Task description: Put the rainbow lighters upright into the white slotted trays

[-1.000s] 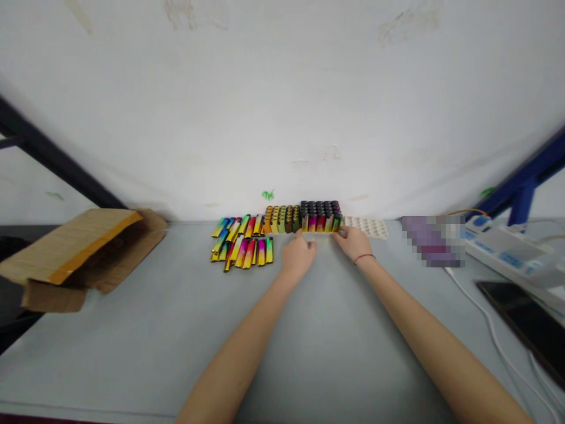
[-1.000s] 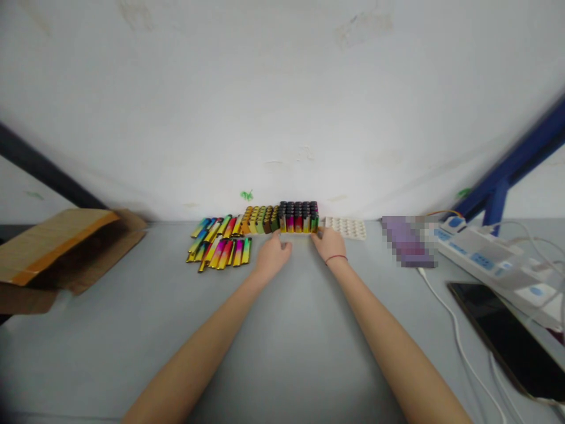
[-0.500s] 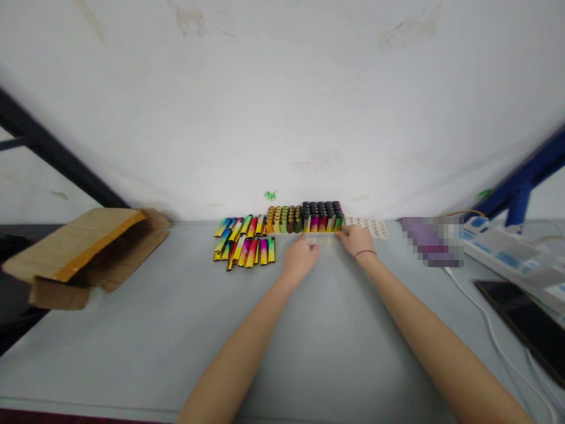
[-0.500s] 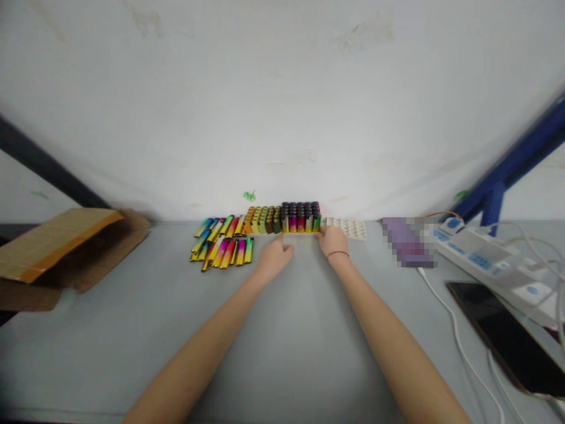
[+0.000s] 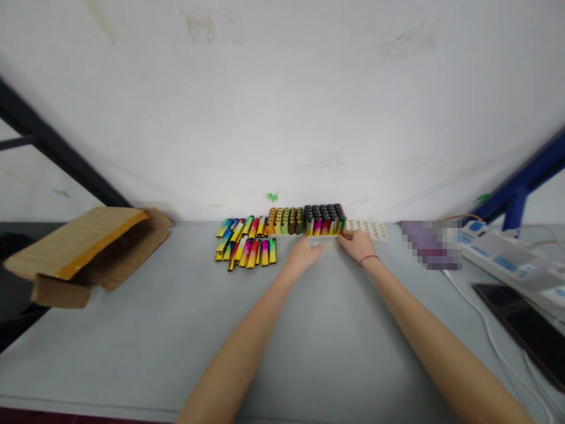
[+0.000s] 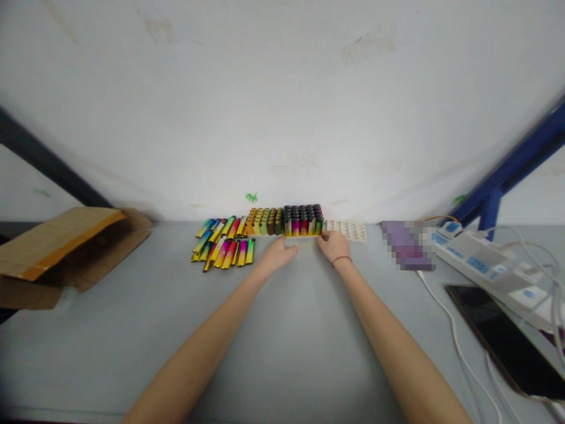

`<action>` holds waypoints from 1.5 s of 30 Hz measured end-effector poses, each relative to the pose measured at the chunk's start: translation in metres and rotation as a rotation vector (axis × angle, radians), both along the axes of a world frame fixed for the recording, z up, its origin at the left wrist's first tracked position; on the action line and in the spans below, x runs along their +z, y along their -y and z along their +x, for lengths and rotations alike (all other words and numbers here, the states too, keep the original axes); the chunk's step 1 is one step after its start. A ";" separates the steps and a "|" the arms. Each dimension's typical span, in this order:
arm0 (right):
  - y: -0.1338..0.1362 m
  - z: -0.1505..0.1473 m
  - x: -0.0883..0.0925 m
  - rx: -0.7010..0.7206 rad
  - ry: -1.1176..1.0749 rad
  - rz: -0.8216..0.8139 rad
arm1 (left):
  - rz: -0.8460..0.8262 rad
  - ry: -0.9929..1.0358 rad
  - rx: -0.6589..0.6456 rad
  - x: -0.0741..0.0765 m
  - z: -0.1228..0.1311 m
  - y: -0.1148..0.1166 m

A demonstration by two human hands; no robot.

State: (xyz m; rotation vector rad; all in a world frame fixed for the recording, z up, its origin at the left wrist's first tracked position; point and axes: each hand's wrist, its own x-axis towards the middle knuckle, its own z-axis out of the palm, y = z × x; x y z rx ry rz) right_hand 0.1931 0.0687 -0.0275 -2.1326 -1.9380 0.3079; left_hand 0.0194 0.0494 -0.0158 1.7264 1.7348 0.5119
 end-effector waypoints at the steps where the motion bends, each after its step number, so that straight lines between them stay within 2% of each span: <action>1: 0.003 0.000 0.000 0.002 -0.005 -0.002 | 0.005 0.026 0.003 -0.001 -0.001 0.001; 5: 0.020 0.002 -0.001 0.020 -0.025 -0.010 | -0.031 0.004 0.002 0.002 -0.008 0.016; 10: 0.059 0.009 -0.004 0.084 -0.064 -0.022 | -0.093 -0.056 -0.078 0.008 -0.020 0.053; 13: 0.086 0.016 -0.008 0.157 -0.100 -0.028 | -0.116 -0.081 -0.115 0.010 -0.031 0.077; 14: 0.093 0.020 -0.010 0.222 -0.141 -0.002 | -0.123 -0.099 -0.132 0.011 -0.035 0.084; 16: 0.096 0.031 -0.016 0.276 -0.181 0.063 | -0.101 -0.128 -0.167 0.011 -0.043 0.094; 19: 0.076 0.057 -0.026 0.186 -0.114 0.265 | 0.036 -0.135 -0.177 0.007 -0.053 0.098; 21: 0.051 0.073 -0.035 0.109 0.001 0.431 | 0.167 -0.102 -0.199 0.001 -0.057 0.091; 23: 0.028 0.082 -0.045 0.102 0.091 0.492 | 0.282 -0.048 -0.259 -0.008 -0.057 0.079; 26: 0.010 0.082 -0.057 0.170 0.162 0.493 | 0.335 0.025 -0.353 -0.022 -0.056 0.061; 30: 0.007 0.062 -0.064 0.299 0.210 0.484 | 0.302 0.082 -0.400 -0.033 -0.055 0.050; 35: -0.012 0.037 -0.061 0.423 0.138 0.447 | 0.305 0.120 -0.403 -0.034 -0.057 0.051; 39: -0.031 0.030 -0.059 0.493 0.056 0.462 | 0.293 0.116 -0.402 -0.034 -0.060 0.051; 45: -0.036 0.026 -0.058 0.565 -0.022 0.464 | 0.293 0.141 -0.442 -0.035 -0.066 0.047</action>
